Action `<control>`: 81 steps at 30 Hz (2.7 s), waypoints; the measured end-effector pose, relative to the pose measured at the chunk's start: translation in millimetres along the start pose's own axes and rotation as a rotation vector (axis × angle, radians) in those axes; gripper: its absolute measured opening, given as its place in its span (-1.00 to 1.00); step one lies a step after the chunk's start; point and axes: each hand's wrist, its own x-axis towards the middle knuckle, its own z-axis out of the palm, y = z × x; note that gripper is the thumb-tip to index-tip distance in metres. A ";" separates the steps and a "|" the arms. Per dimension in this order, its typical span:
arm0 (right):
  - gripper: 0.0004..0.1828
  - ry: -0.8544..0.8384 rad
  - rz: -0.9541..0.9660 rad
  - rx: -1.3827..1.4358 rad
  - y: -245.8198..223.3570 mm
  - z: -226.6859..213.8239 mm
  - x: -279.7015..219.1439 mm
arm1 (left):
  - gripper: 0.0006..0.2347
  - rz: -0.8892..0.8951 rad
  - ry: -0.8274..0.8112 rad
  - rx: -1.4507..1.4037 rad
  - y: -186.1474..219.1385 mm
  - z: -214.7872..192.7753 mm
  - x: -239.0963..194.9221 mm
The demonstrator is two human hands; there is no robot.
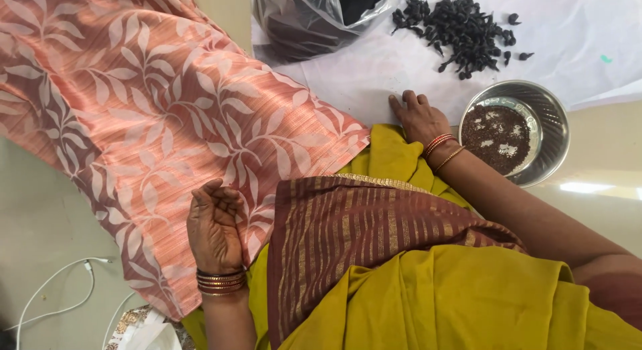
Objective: The person sits on the floor with a cloth over their lap and folds small dark squares into pouches by hand. They pinch and fold each piece, reach into a steel bowl of brown powder, and press the powder into the pouch, setting finished pouches on a white sheet beside a plastic bag of dark material.
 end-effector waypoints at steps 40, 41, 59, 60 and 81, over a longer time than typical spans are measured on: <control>-0.84 0.066 0.297 0.460 32.3 -88.1 -20.4 | -0.72 -0.010 -0.024 0.069 0.3 5.2 3.6; -0.78 0.064 0.105 0.434 18.3 -76.4 -8.0 | -0.72 -0.011 -0.025 0.064 0.3 5.3 2.9; -0.59 0.169 -0.385 0.055 -24.5 15.7 51.5 | -0.71 -0.008 -0.002 0.076 -2.5 5.2 5.0; -0.64 0.225 -0.398 0.056 -21.5 20.5 53.0 | -0.71 -0.006 -0.015 0.064 -2.5 3.9 4.9; -0.84 0.176 -0.120 0.264 -24.0 12.5 52.4 | -0.84 0.369 0.220 0.032 -5.6 6.9 5.9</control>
